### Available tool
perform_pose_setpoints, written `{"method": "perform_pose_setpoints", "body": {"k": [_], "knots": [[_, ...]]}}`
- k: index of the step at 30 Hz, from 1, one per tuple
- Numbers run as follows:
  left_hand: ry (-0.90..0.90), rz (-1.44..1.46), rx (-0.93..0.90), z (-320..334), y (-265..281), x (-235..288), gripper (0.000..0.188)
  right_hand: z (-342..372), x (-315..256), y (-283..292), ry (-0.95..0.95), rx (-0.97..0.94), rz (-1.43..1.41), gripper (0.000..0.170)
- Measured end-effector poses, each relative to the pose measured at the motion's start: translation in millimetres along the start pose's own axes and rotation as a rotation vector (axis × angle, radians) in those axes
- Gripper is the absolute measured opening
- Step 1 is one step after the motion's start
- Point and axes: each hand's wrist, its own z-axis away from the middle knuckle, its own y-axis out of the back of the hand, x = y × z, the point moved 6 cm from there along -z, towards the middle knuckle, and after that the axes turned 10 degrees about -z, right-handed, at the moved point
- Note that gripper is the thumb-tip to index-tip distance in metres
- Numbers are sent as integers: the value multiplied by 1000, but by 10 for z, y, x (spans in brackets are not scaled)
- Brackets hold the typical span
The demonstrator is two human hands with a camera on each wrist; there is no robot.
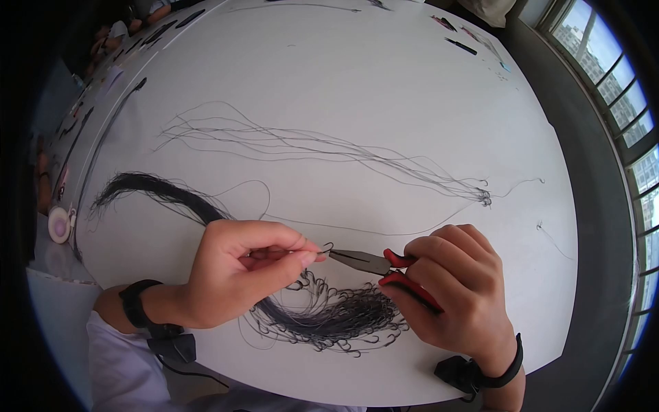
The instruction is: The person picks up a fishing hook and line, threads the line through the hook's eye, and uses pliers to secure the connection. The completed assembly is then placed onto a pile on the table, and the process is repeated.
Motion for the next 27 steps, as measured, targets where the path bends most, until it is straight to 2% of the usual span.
{"method": "perform_pose_setpoints", "body": {"k": [10, 19, 21, 23, 25, 27], "knots": [[25, -35, -25, -12, -10, -32, 12, 14, -13, -27, 46, -5, 7, 26], [59, -63, 3, -23, 17, -15, 13, 14, 26, -50, -33, -47, -25, 23], [51, -64, 13, -8, 58, 9, 13, 27, 108, -2, -72, 35, 94, 21], [-107, -52, 139, 25, 209, 111, 12, 167, 515, 205, -370, 175, 54, 16], [-161, -60, 164, -1, 187, 144, 11, 186, 503, 289, -453, 158, 11, 17], [-33, 44, 100, -67, 112, 44, 10, 111, 365, 179, -247, 90, -85, 17]]}}
